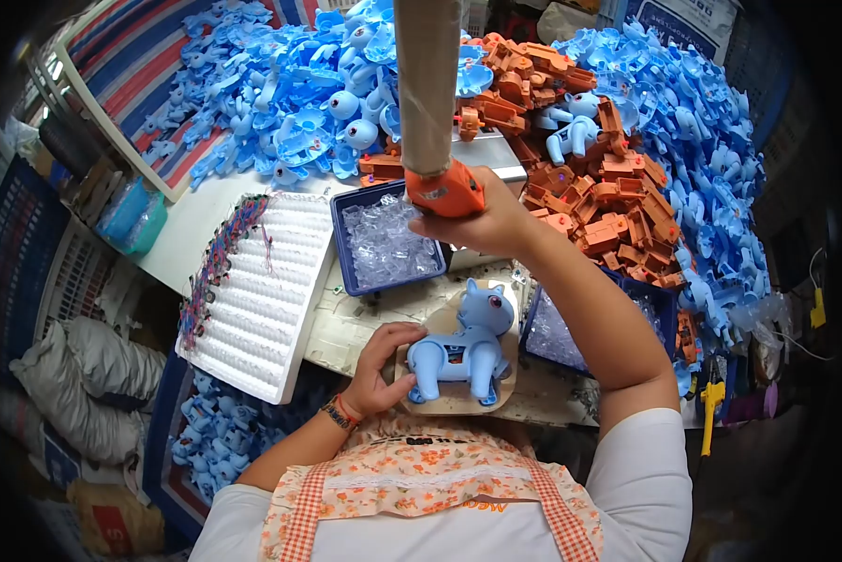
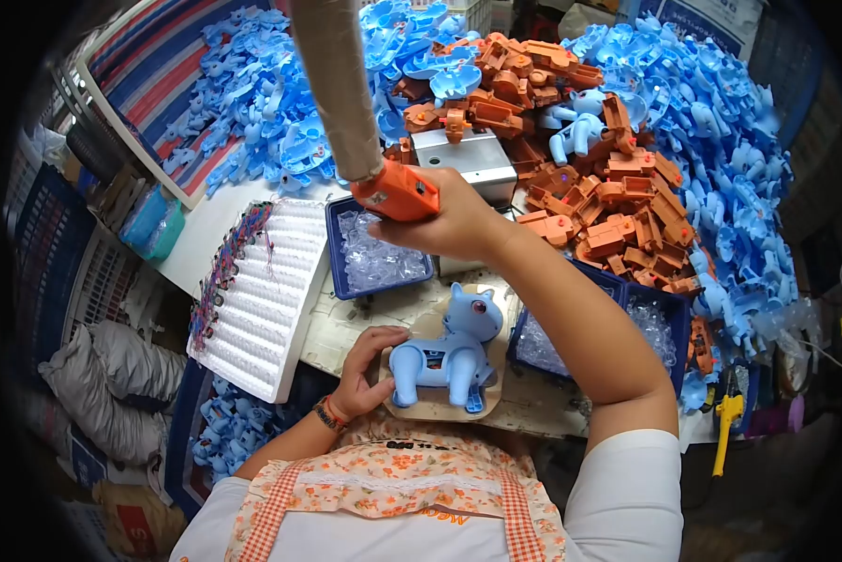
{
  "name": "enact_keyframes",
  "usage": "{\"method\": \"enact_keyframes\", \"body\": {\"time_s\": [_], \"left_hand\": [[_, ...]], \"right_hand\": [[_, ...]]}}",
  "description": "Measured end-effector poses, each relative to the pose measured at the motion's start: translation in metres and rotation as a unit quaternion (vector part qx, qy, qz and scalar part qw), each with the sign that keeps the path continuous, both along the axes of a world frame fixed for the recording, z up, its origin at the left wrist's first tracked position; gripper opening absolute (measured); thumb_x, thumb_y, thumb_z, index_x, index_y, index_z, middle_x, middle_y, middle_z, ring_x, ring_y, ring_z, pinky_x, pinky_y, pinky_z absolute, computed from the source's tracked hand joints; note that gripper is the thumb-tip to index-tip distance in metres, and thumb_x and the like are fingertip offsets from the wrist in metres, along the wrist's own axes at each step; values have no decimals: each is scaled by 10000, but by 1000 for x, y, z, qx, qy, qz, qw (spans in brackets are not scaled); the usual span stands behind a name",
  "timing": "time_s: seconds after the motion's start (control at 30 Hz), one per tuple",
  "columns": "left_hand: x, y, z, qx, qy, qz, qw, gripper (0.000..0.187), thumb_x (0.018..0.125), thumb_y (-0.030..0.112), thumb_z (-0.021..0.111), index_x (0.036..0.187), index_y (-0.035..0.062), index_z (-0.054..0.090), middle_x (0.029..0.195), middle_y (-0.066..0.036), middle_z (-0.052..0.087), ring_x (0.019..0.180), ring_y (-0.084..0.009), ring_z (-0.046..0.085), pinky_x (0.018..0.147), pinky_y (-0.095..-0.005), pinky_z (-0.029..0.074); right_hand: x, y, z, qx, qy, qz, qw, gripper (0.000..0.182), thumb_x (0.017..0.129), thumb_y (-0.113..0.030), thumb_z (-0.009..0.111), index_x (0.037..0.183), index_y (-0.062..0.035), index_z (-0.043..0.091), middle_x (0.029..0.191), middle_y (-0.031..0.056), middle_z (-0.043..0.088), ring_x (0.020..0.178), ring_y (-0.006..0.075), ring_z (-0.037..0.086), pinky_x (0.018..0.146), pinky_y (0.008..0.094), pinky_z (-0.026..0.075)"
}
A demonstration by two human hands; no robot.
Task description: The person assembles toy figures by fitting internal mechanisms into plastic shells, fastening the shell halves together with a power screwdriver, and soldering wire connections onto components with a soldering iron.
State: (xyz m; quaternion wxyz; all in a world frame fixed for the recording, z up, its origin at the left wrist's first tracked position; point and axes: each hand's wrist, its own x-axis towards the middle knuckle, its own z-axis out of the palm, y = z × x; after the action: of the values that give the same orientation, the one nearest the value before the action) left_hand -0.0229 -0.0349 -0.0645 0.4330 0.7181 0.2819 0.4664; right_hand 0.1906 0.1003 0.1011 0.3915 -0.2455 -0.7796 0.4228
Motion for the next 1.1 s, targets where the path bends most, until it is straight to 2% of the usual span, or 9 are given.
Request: {"method": "enact_keyframes", "body": {"time_s": [0.27, 0.4, 0.5, 0.57, 0.67, 0.77, 0.83, 0.97, 1.1], "left_hand": [[0, 0, 5, 7, 13, 11, 1000, 557, 781, 208, 687, 1289, 8, 576, 1269, -182, 559, 1214, -320, 533, 1052, -400, 411], [0, 1, 7, 9, 21, 9, 1000, 560, 785, 214, 684, 1293, 7, 572, 1260, -181, 559, 1215, -320, 531, 1049, -405, 411], [-1, 1, 7, -3, 21, -5, 1000, 563, 780, 205, 677, 1293, 1, 566, 1261, -184, 551, 1217, -321, 526, 1053, -411, 405], [-1, 1, 4, -11, 13, -6, 1000, 568, 830, 279, 661, 1298, -23, 547, 1275, -191, 523, 1263, -314, 489, 1084, -418, 368], [-1, 1, 1, -13, 10, 4, 1000, 572, 755, 205, 669, 1277, -7, 569, 1260, -196, 538, 1224, -338, 512, 1070, -432, 383], [-1, 0, 2, -8, 20, -1, 1000, 598, 747, 224, 680, 1287, -2, 559, 1254, -200, 524, 1235, -357, 496, 1069, -456, 381], [-1, 0, 0, 0, 27, -3, 1000, 620, 740, 238, 689, 1297, 3, 550, 1250, -201, 514, 1244, -369, 485, 1068, -471, 381], [2, -1, 6, 67, 97, -7, 993, 763, 684, 293, 786, 1348, 49, 500, 1241, -176, 460, 1260, -403, 450, 1056, -521, 387], [5, -2, 8, 105, 102, -1, 989, 906, 616, 256, 891, 1386, 64, 453, 1223, -165, 442, 1250, -412, 451, 1039, -528, 404]], "right_hand": [[2, -2, -1, 19, 126, -107, 986, 325, 832, -182, 817, 1030, -66, 587, 816, 4, 645, 617, 66, 597, 542, 244, 489], [14, -8, 12, -106, 155, -134, 973, 364, 847, -244, 811, 1062, -40, 600, 828, 13, 655, 664, 82, 632, 573, 247, 508], [21, -11, 11, -69, 162, -149, 973, 402, 834, -264, 822, 1087, -35, 609, 851, 23, 667, 703, 94, 647, 632, 262, 526], [35, -16, 15, -14, 57, -171, 984, 524, 824, -341, 824, 1161, -18, 586, 991, 48, 664, 891, 142, 654, 797, 299, 533], [52, -33, 2, 63, 12, -205, 977, 648, 827, -309, 818, 1318, -33, 499, 1151, 72, 613, 975, 180, 640, 860, 334, 531], [70, -83, -3, 278, -52, -350, 893, 546, 773, -63, 808, 1251, -25, 547, 1084, 104, 638, 850, 203, 642, 782, 336, 533], [86, -125, -19, 303, -120, -364, 873, 371, 767, 4, 774, 1109, -15, 630, 939, 106, 662, 716, 200, 628, 663, 327, 516], [80, -198, -65, 45, -185, -374, 908, 168, 764, 5, 758, 901, 3, 660, 795, 127, 644, 622, 220, 620, 541, 321, 478], [59, -227, -103, 92, -251, -412, 871, 344, 755, -156, 811, 1006, 20, 654, 853, 162, 653, 733, 325, 660, 644, 378, 531]]}}
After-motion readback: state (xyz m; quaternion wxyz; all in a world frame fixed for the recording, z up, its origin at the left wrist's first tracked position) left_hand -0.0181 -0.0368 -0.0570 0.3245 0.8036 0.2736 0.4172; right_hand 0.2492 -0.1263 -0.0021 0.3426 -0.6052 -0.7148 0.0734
